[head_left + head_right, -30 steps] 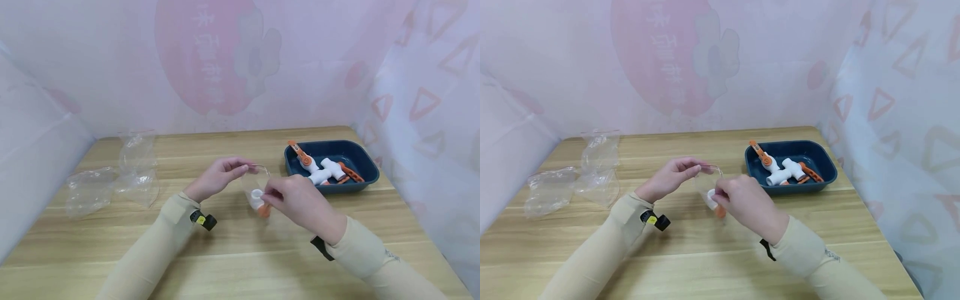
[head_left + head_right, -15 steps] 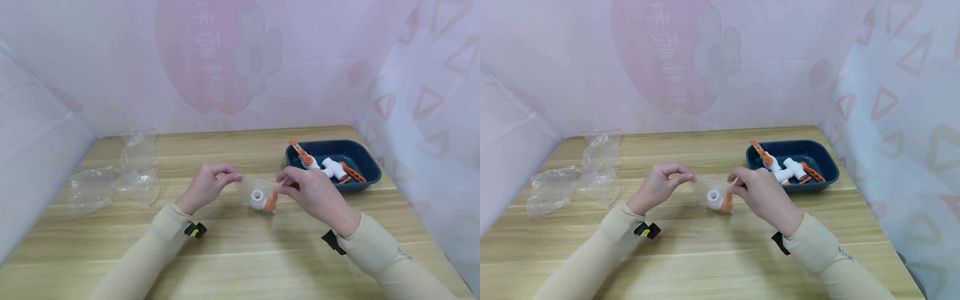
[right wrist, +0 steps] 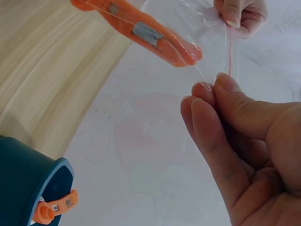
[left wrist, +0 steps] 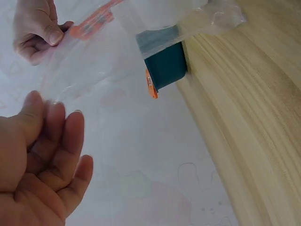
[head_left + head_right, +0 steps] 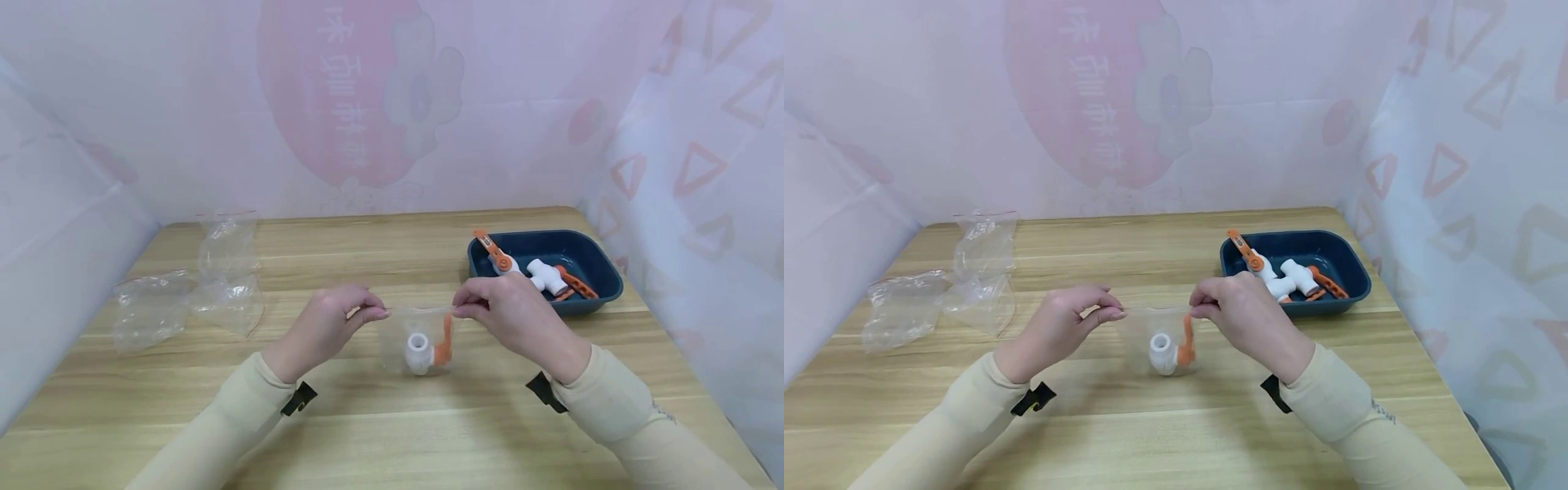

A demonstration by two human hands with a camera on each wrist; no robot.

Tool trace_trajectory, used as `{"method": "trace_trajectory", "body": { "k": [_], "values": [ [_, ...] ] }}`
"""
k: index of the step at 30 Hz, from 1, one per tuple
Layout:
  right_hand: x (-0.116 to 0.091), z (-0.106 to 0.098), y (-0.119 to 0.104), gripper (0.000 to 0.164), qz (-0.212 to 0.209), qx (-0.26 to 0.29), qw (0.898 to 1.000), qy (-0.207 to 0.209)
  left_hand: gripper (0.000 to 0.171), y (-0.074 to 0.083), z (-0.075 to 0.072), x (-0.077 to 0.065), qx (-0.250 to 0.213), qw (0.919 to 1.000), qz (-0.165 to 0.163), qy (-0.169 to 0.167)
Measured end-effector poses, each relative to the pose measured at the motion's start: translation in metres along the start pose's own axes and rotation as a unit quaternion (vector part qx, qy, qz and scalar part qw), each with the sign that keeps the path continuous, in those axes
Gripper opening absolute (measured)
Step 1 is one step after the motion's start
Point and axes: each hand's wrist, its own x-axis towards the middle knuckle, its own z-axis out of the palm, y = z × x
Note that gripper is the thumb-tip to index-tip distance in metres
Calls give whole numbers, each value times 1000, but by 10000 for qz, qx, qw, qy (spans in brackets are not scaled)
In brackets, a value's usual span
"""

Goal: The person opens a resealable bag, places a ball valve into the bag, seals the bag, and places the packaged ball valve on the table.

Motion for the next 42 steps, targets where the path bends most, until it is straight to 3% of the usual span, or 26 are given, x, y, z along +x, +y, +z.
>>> {"method": "trace_trajectory", "body": {
  "k": [11, 20, 42],
  "values": [
    [0, -2, 8, 6, 460, 161, 9976, -482, 7, 6, -1, 1, -201, 9987, -347, -318],
    [-2, -2, 12, 9, 492, 311, 9966, -591, 7, 8, -2, -1, 36, 9971, -721, -236],
    [2, -5, 20, 7, 542, 513, 9953, -617, 4, 10, 0, 0, 91, 9971, -718, -223]
  ]
}}
